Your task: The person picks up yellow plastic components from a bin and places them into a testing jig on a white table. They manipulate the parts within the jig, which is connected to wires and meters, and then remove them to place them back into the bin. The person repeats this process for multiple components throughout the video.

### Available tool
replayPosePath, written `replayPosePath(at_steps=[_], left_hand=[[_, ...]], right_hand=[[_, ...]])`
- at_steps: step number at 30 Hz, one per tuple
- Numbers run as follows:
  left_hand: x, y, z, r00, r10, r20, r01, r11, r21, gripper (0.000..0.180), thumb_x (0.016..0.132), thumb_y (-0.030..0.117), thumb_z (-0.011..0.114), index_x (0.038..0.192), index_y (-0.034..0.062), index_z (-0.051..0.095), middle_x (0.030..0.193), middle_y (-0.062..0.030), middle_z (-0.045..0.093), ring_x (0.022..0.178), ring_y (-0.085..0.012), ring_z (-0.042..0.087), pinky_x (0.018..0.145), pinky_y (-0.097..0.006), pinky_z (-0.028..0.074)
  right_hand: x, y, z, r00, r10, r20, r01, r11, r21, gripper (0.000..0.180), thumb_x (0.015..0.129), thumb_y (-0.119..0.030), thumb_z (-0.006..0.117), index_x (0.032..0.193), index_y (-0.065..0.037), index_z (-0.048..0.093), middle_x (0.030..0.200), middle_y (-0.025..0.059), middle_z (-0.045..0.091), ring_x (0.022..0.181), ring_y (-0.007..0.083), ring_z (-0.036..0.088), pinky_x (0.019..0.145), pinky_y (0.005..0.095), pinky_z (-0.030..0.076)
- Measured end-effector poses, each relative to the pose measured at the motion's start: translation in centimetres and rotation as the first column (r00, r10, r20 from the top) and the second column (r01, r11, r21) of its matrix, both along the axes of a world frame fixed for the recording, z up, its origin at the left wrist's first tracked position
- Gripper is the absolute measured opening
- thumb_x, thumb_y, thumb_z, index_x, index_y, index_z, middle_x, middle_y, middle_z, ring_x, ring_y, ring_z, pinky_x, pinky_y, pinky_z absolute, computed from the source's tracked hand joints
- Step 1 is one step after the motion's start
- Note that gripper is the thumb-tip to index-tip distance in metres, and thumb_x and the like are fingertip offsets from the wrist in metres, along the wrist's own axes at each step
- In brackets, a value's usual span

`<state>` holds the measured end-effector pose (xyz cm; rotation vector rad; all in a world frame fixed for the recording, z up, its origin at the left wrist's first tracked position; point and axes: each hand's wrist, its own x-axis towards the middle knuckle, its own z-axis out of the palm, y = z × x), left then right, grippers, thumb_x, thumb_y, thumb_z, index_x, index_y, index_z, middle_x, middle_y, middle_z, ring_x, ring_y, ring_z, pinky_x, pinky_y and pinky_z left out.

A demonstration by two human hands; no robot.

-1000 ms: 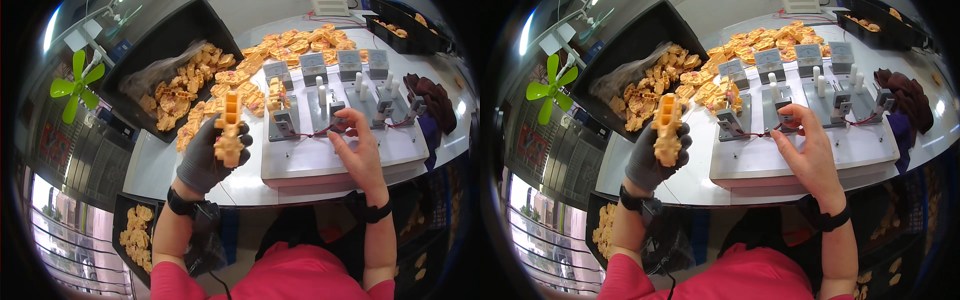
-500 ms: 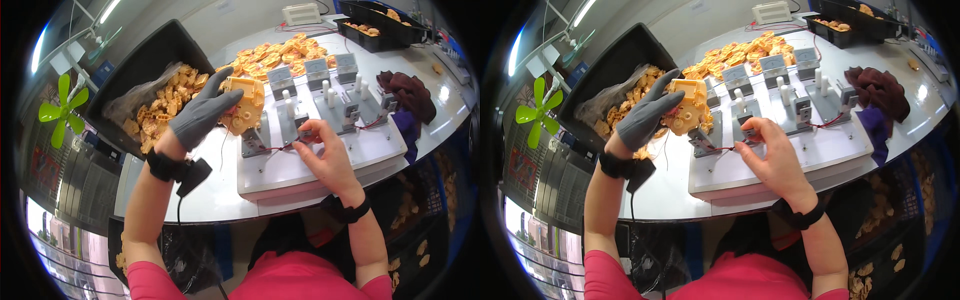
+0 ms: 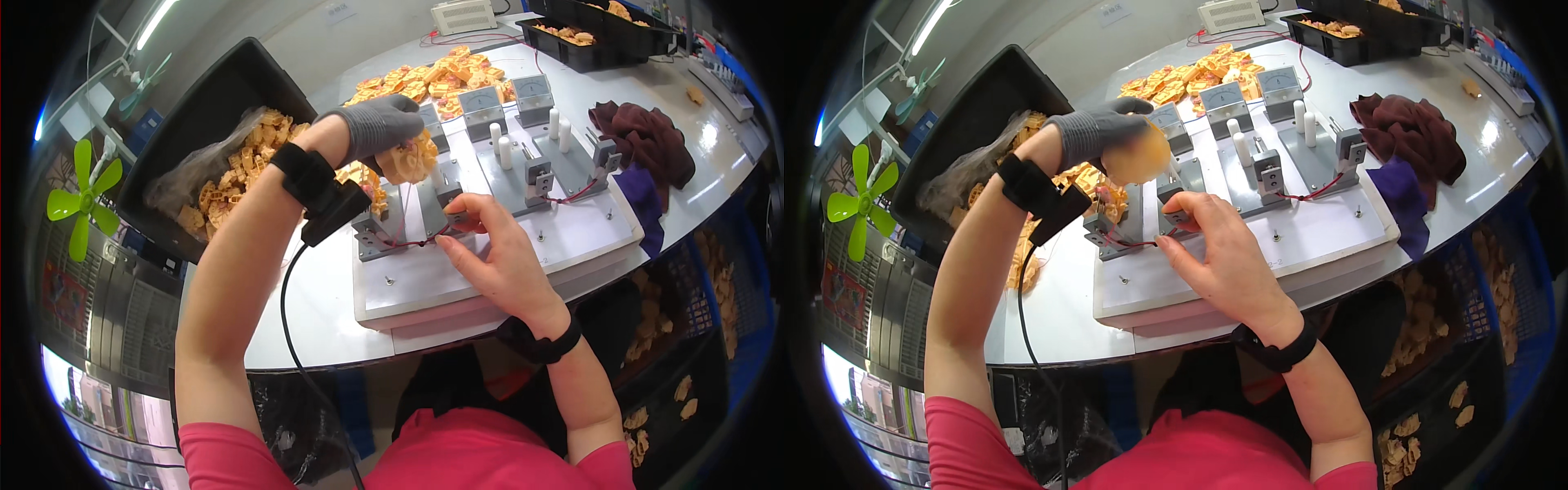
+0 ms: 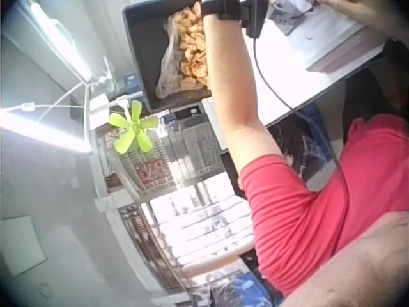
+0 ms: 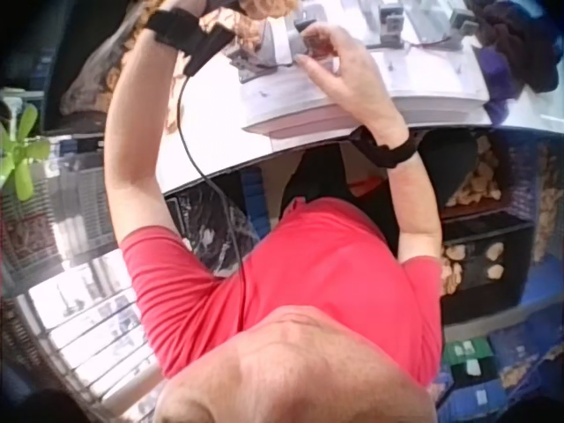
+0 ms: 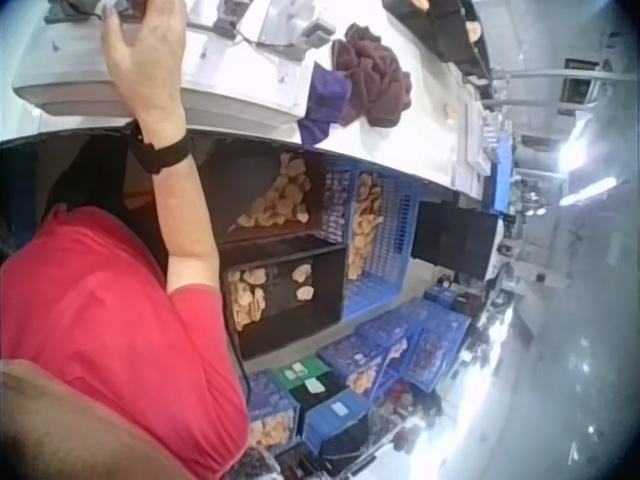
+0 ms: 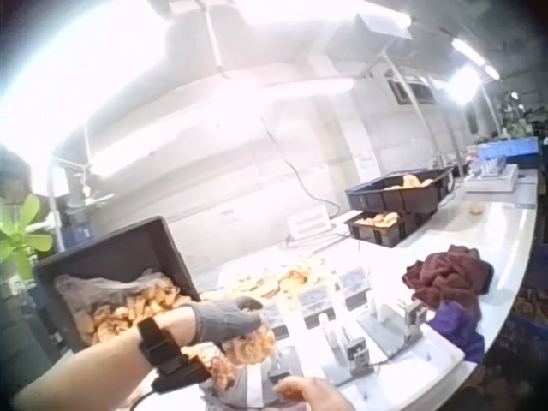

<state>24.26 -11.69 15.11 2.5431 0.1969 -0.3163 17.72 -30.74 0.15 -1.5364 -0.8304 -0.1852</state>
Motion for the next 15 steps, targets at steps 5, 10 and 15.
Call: replayPosePath(at_steps=[5,10,15], left_hand=[[0.6,-0.7,0.0,0.995,-0.021,-0.102,0.027,0.997,0.066,0.036,0.089,0.026,0.051,0.114,0.0021,0.059,0.108,-0.0148,0.065,0.078,-0.0243,0.072,0.066,-0.035,0.062],[1.2,-2.1,-1.0,0.981,0.000,-0.195,0.019,0.995,0.097,0.056,0.092,0.049,0.053,0.127,0.0045,0.052,0.111,-0.0146,0.064,0.079,-0.0212,0.071,0.069,-0.032,0.059],[1.3,-1.3,-1.3,0.967,-0.109,-0.230,0.136,0.986,0.102,0.085,0.086,0.074,0.050,0.141,0.0096,0.040,0.126,-0.0194,0.058,0.088,-0.0229,0.072,0.078,-0.037,0.059]], right_hand=[[-0.1,0.2,-0.1,1.000,-0.017,0.026,0.017,1.000,0.022,0.036,0.087,-0.012,0.070,0.118,-0.002,0.054,0.106,0.0122,0.061,0.096,0.0262,0.062,0.087,0.0375,0.050],[0.1,0.4,-0.3,0.998,-0.034,0.047,0.033,0.999,0.020,0.036,0.086,-0.011,0.070,0.117,-0.002,0.054,0.105,0.0130,0.061,0.095,0.0266,0.061,0.086,0.0381,0.049],[-0.1,0.4,-0.2,0.999,-0.040,0.034,0.039,0.999,0.032,0.034,0.086,-0.011,0.070,0.115,-0.002,0.055,0.104,0.0131,0.060,0.094,0.0267,0.061,0.086,0.0382,0.049]])
